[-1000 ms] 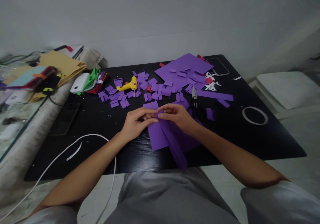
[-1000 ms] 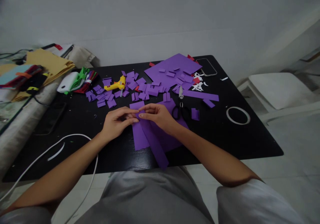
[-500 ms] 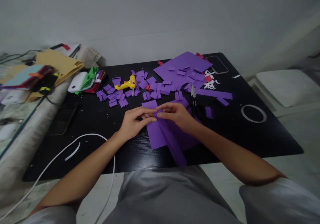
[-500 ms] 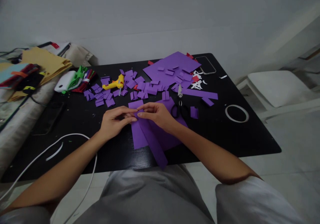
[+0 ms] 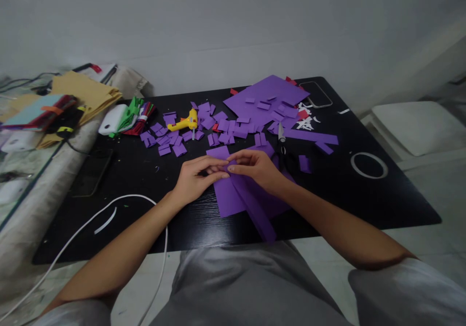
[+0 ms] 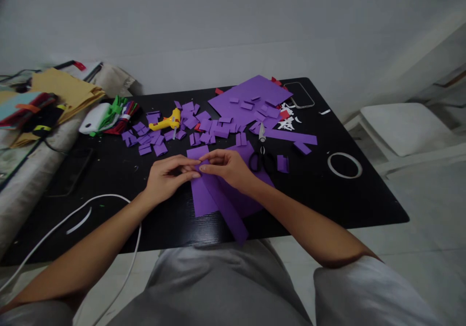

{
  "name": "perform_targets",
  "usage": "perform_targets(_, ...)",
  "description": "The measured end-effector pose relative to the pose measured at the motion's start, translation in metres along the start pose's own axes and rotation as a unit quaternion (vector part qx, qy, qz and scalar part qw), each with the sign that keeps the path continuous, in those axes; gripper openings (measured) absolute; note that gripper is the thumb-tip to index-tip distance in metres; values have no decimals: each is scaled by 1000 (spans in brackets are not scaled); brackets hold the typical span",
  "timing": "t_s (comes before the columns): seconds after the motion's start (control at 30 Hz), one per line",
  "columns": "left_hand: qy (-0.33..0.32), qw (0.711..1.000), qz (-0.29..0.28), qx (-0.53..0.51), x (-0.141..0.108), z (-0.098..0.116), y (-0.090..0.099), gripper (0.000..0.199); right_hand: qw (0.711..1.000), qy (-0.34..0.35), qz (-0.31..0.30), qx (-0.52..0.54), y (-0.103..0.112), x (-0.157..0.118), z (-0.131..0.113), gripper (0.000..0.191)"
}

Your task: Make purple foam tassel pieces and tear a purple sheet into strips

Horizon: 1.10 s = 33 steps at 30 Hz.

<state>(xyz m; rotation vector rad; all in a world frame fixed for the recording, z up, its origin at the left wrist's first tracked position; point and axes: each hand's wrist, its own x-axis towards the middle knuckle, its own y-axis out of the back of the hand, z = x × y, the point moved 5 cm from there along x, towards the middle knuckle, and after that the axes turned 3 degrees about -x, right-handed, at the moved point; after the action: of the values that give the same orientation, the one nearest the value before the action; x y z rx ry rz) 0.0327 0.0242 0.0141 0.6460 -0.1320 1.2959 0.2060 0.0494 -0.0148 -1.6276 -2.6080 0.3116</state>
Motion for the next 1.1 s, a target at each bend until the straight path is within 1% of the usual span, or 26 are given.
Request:
perform_targets(0.23,1,1000,-8,2,-1,-1,-2,27,1000,6,4,-7,1,0,0,28)
perform_targets(0.43,16,1000,-11,-5,1,0,0,30,1000,6,6,-25,2,0,0,31)
perform_targets(0.57,71,997,-14,-14,1,-5,1,24,999,16,17,-47,4,1,1,33)
perform_targets(0.67,116,992,-46,-26,-1,-10,-4,28,998,17,12,-52,4,3,4,34)
perform_targets(0.73,130,989,-68,-25,-2,-11,-8,31,998,17,5,-52,4,4,7,34)
perform_targets(0.9,127,988,-80,-20,-3,-14,-12,29,998,17,5,-66,4,4,9,36)
perform_targets(1.03,120,990,-68,-26,-2,-13,-9,27,998,1,-6,-60,1,3,8,33)
perform_targets(1.1,121,990,-65,-29,-1,-13,-8,27,998,-8,-15,-67,0,3,8,36)
